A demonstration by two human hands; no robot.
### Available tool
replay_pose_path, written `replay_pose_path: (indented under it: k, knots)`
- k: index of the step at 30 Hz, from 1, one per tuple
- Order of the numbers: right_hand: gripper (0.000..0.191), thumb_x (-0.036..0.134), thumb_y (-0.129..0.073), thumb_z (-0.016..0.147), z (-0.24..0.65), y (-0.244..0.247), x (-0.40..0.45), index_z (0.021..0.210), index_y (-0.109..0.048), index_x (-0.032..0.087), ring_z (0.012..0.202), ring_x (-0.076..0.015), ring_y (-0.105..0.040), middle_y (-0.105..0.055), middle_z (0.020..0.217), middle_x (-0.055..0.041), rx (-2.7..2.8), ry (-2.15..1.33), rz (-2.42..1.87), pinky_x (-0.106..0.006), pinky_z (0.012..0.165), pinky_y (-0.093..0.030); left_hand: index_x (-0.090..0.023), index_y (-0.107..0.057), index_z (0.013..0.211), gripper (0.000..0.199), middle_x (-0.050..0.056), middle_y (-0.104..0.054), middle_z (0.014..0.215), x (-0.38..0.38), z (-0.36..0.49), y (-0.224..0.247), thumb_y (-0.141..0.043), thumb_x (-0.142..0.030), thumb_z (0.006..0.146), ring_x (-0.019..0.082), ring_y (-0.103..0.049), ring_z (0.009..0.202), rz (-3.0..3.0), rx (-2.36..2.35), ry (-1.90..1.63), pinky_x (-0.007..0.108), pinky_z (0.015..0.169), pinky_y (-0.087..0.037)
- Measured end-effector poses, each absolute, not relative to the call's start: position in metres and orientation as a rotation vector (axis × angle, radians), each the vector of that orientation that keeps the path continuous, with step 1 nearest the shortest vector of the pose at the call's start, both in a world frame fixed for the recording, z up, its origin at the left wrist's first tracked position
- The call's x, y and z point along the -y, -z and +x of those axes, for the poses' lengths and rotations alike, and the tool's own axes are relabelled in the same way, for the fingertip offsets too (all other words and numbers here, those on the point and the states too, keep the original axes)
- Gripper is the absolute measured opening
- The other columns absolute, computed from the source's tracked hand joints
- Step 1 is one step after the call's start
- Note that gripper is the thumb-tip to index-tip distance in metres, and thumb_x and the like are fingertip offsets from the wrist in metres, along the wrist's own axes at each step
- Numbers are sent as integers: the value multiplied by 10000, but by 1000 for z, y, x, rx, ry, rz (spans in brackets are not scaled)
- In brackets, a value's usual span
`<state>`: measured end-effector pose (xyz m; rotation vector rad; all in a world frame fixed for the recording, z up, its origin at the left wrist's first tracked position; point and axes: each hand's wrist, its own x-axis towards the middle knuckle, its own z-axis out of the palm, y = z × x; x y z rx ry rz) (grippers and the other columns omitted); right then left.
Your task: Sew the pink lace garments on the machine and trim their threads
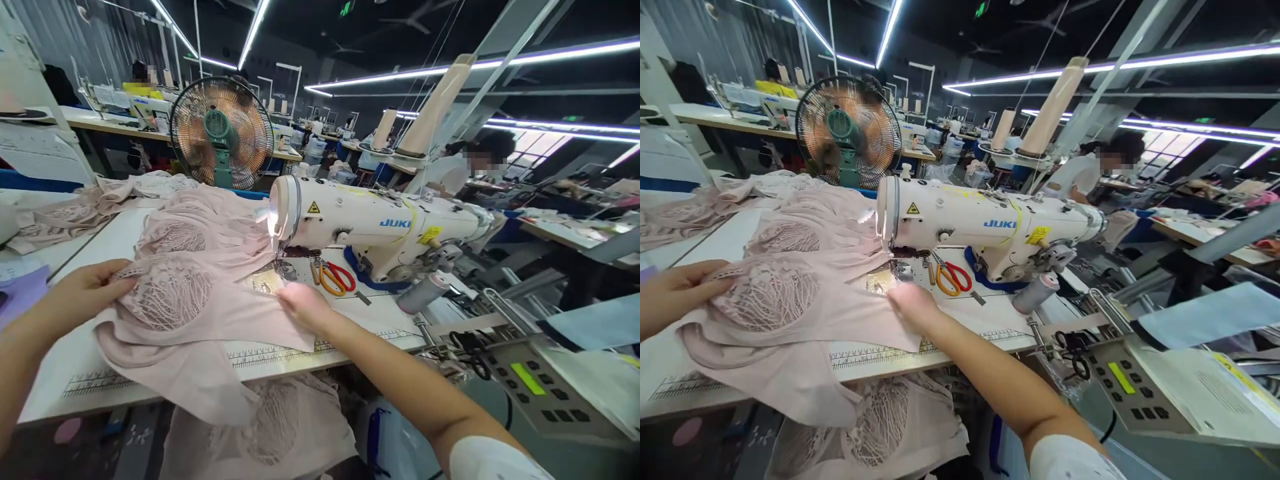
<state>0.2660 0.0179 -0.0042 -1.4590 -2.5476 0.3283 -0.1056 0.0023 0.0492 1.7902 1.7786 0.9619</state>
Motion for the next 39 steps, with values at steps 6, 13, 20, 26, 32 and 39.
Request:
replay_pose_path:
  k: [6, 13, 20, 26, 32, 39]
  knots:
    - [234, 100, -432, 901, 243, 12, -38, 908, -652, 179, 947, -211, -512, -620, 1023, -109, 2519, -9, -1532, -297, 781, -401, -226, -576, 846, 354, 40, -614, 742, -20, -98, -49, -317, -458, 778, 306, -636, 836, 2505, -2270, -693, 455, 716, -506]
    - [197, 150, -459, 893, 250, 21, -18, 934, -650, 120, 865, -225, -562, -641, 945, -129, 2621, 124, -1513, -320, 738, -473, -127, -532, 1178, 356, 136, -609, 1215, 9, 87, 6, -323, -190, 897, 200, -595, 1099, 2559, -1157, -755, 344, 924, -521]
    - [339, 215, -459, 906, 293, 31, 16, 1191, -561, 63, 1210, -274, -508, -557, 1283, -199, 2691, 13, -1014, -403, 1004, -466, -129, -472, 1350, 475, 129, -499, 1409, -25, 73, 55, -419, -363, 940, 279, -442, 1305, 2833, -1167, -438, 431, 1082, -360]
    - [399, 231, -418, 936, 296, 42, 36, 1281, -515, 54, 1275, -295, -478, -521, 1354, -202, 2622, -92, -1045, -444, 1051, -448, -175, -540, 1272, 385, 116, -607, 1230, -26, 86, 24, -432, -333, 939, 286, -539, 1098, 2878, -1382, -218, 420, 879, -439]
    - [417, 246, -410, 948, 294, 39, 46, 1293, -513, 37, 1280, -291, -479, -525, 1362, -185, 2662, -113, -1025, -420, 1076, -432, -189, -605, 1132, 287, 104, -617, 1057, -31, 108, 11, -445, -310, 928, 283, -554, 963, 2848, -1566, -60, 399, 728, -419]
    - [432, 251, -418, 937, 293, 37, 29, 1283, -516, 11, 1287, -312, -467, -522, 1349, -221, 2639, -133, -1051, -446, 1074, -428, -150, -590, 1185, 330, 131, -609, 1094, -52, 111, 16, -445, -298, 928, 292, -544, 1015, 2902, -1538, -86, 407, 757, -411]
